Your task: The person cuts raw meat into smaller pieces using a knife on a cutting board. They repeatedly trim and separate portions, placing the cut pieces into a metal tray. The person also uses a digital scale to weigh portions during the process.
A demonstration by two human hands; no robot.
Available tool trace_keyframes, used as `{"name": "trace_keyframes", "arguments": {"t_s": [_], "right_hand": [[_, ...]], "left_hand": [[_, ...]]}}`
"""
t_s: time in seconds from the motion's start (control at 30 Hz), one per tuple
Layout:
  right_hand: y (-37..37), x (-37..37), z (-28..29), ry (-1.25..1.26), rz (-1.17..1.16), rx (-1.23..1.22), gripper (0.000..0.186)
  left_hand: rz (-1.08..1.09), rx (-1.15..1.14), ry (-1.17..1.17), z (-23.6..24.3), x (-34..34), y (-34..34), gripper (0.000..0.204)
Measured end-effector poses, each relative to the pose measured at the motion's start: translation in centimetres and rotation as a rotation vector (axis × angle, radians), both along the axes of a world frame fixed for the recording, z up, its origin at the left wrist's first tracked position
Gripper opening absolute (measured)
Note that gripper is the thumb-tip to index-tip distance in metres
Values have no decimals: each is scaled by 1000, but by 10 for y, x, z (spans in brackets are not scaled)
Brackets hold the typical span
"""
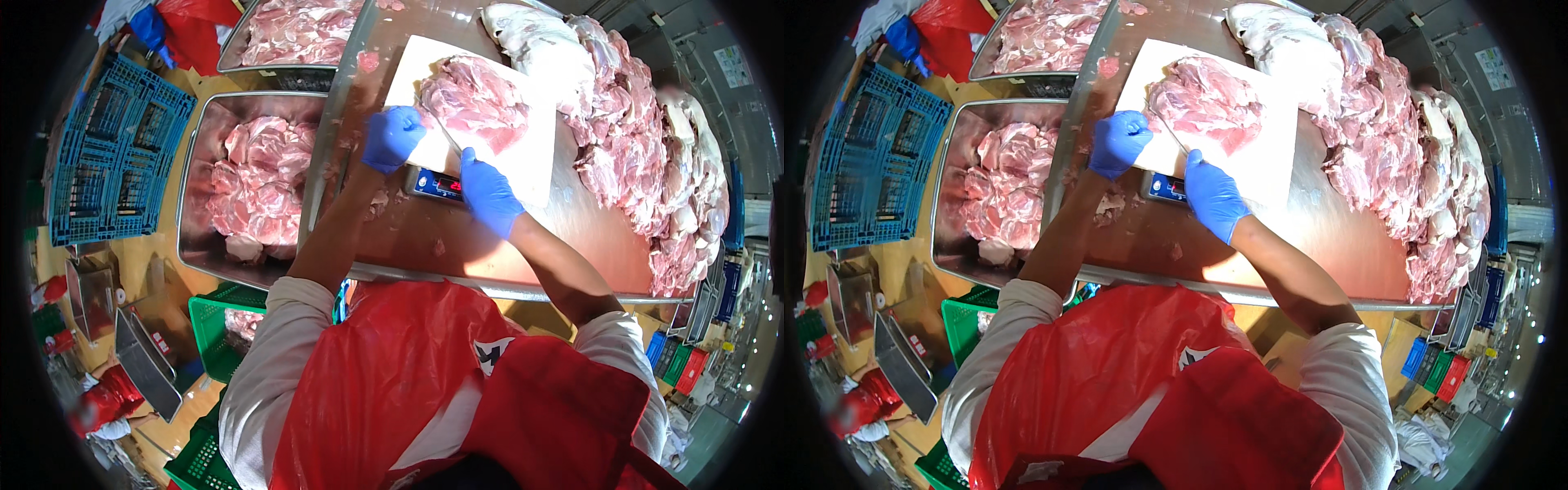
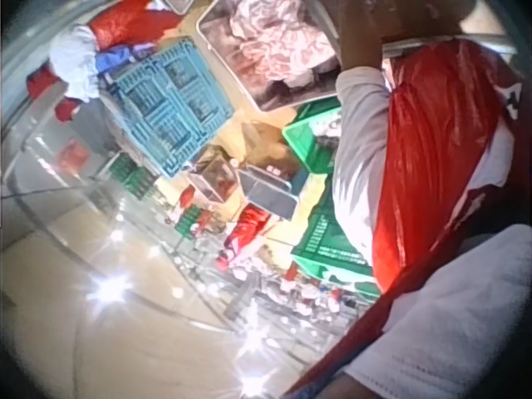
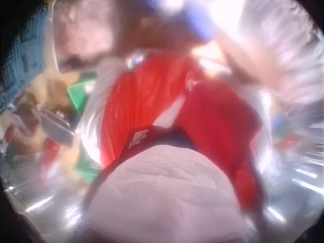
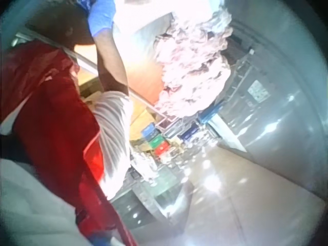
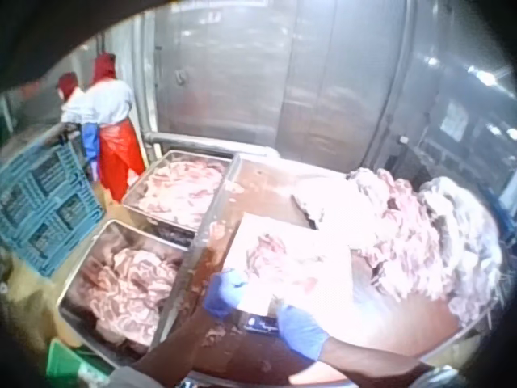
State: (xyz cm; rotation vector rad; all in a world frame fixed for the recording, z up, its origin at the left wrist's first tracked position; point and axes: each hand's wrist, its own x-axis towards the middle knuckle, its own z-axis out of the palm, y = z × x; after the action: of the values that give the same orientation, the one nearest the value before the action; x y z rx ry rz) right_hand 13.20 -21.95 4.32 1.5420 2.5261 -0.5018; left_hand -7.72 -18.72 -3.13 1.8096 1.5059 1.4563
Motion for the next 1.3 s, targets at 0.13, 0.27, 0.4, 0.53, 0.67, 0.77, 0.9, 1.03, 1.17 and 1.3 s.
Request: {"name": "trace_keyframes", "arguments": {"t_s": [0.13,0.27,0.4,0.53,0.67,0.77,0.9,1.03,1.17,1.3], "right_hand": [[42,-36,-5,144,18,66,24],[61,-64,-19,123,80,136,24],[32,-30,-10,101,47,34,26],[-14,43,-6,165,156,83,29],[-52,122,36,-112,61,-55,35],[-67,140,57,-76,-21,40,28],[-70,132,55,209,-204,170,22],[-85,159,28,413,-499,107,17],[-90,187,1,552,-552,102,12],[-52,184,13,735,-593,-29,20]], "left_hand": [[-79,-55,-43,5,5,2,10],[150,103,40,1,-4,7,9],[115,218,71,8,7,3,29],[116,232,41,1,27,-5,23],[240,263,136,-18,8,-2,27],[110,391,252,4,33,-8,27],[101,-68,185,8,59,-15,15],[-180,-464,184,36,79,-76,14],[-96,-397,141,51,-17,-8,9],[43,-421,-493,103,-147,99,33]]}}
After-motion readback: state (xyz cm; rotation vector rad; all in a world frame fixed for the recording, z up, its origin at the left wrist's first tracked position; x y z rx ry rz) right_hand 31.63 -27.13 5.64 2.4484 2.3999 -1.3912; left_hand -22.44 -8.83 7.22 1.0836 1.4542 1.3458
